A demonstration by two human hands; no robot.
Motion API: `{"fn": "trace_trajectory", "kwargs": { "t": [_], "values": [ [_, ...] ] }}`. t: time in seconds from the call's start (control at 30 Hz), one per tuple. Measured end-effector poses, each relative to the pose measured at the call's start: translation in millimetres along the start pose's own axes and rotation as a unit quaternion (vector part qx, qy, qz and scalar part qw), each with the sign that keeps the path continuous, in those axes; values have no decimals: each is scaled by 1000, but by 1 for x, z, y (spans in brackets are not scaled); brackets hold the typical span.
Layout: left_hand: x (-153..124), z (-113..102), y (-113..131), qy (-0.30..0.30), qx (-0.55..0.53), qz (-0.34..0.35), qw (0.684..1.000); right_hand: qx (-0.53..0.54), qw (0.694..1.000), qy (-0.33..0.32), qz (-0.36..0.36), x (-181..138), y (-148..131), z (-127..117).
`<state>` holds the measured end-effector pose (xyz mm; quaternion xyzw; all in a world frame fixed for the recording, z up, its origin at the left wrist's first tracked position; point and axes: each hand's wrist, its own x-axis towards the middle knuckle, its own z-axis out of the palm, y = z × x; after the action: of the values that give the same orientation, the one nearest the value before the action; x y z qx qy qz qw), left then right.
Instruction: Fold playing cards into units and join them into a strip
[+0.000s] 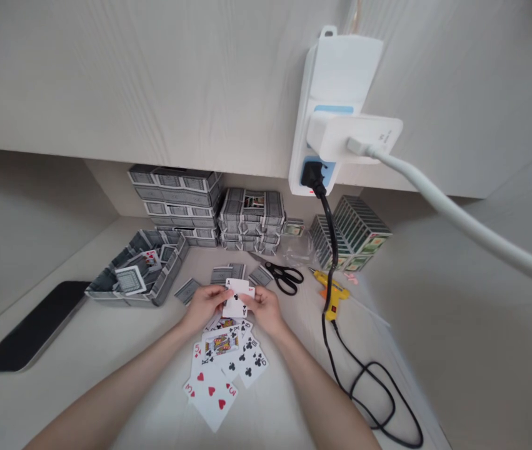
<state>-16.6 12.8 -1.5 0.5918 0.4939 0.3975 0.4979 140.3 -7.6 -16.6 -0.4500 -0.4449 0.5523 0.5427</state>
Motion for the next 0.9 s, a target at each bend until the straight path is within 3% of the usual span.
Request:
{"fn": "trace_trajectory", "kwargs": {
  "t": [0.13, 0.33, 0.63, 0.77, 0.9],
  "values": [
    [-4, 6, -2, 65, 130, 77, 986, -5, 1000, -14, 17, -2, 0, 2],
    [-11, 6, 3, 86, 242, 131, 958, -5, 997, -70, 38, -5, -3, 4],
    [-7, 6, -2, 63, 163, 97, 980, 16, 996, -70, 56, -7, -5, 5],
    [-6, 7, -1, 47, 98, 57, 992, 20, 998, -43, 48, -6, -7, 5],
    [-7, 3, 2, 15, 90, 78, 993, 29, 999, -9, 34, -2, -9, 3]
  ]
}}
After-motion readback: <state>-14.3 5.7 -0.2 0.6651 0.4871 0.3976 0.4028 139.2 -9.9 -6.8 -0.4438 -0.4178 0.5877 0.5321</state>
